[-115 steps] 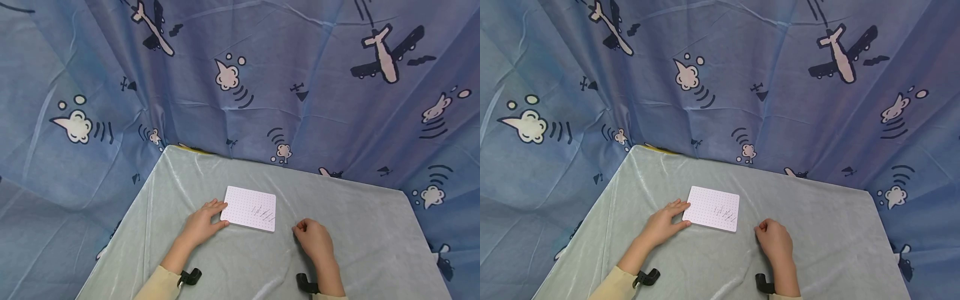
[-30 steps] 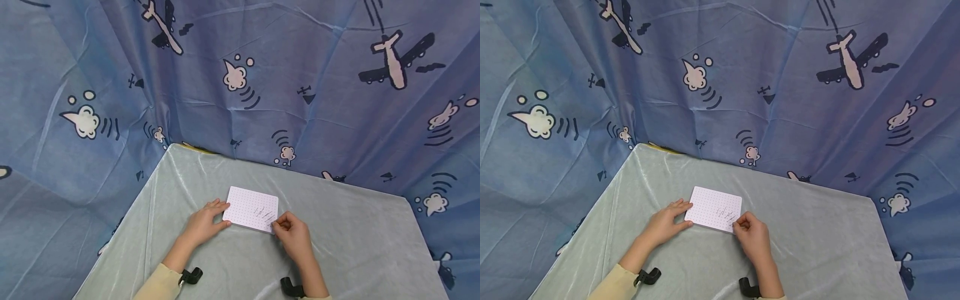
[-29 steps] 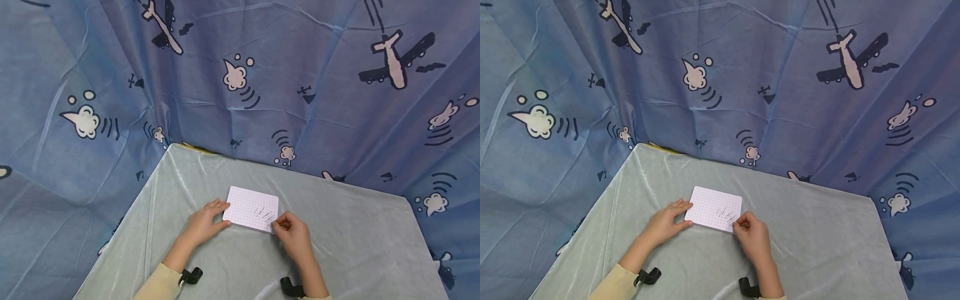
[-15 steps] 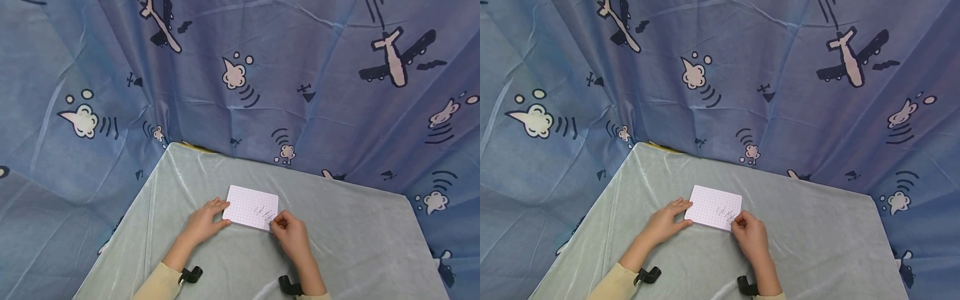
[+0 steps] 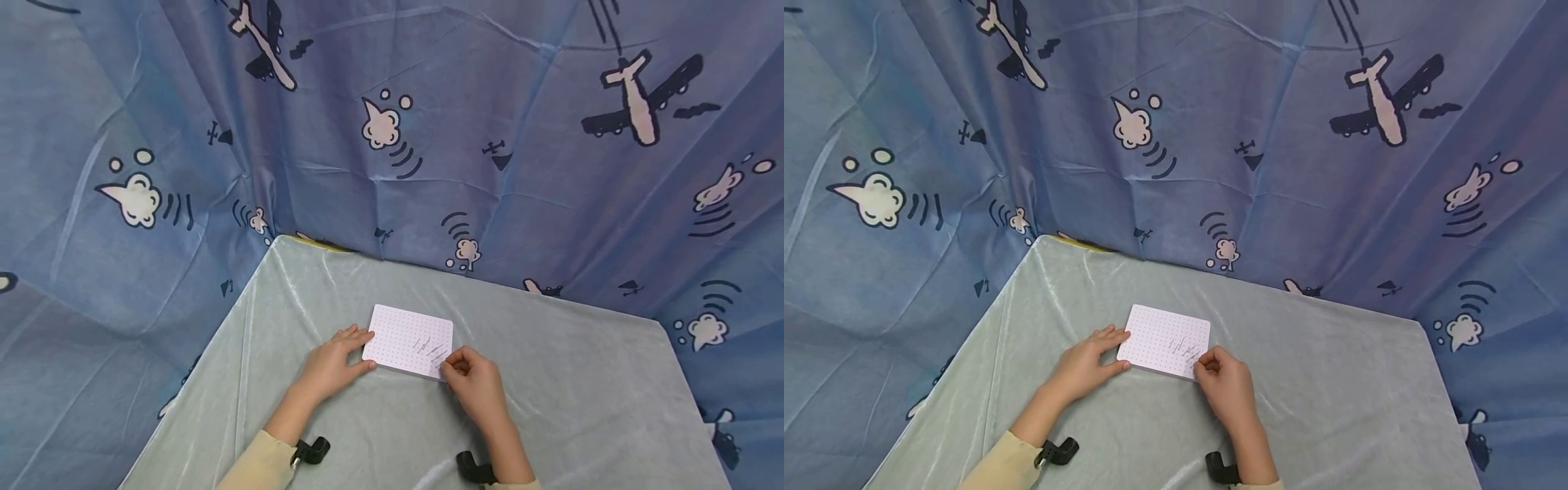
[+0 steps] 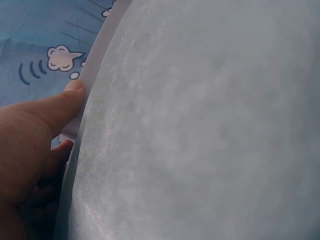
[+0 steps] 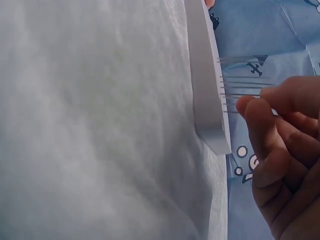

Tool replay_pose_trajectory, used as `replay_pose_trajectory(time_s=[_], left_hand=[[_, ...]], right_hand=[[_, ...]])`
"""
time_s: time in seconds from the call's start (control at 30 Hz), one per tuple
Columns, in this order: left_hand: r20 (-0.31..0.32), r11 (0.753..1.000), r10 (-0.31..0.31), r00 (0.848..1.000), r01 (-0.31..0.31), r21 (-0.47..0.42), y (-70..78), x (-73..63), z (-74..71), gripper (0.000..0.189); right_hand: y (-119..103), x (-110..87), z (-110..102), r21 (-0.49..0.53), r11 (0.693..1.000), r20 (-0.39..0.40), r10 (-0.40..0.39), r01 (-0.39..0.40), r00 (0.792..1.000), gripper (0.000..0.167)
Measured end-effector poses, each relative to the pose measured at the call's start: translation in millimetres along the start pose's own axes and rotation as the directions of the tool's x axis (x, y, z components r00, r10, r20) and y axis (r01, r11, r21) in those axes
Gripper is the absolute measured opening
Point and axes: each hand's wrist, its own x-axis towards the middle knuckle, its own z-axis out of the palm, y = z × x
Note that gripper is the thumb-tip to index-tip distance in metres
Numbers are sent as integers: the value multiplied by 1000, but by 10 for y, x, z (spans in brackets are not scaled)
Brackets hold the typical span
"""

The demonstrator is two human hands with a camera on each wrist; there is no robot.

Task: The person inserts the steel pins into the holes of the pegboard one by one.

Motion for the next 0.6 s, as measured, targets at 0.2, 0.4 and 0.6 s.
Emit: replay_pose_trajectory(time_s=[0.2, 0.4, 0.6], left_hand=[[5, 1000, -1, 1000, 1, -9, 12, -10, -4, 67], [5, 1000, -1, 1000, 1, -13, 29, -9, -11, 66], [2, 1000, -3, 1000, 3, -13, 33, -12, -8, 66]], right_hand=[[30, -14, -80, -17, 1000, -5, 6, -6, 1000, 11], [66, -10, -164, -87, 996, -27, 31, -33, 999, 8], [118, 1, -240, -183, 982, -16, 52, -54, 999, 17]])
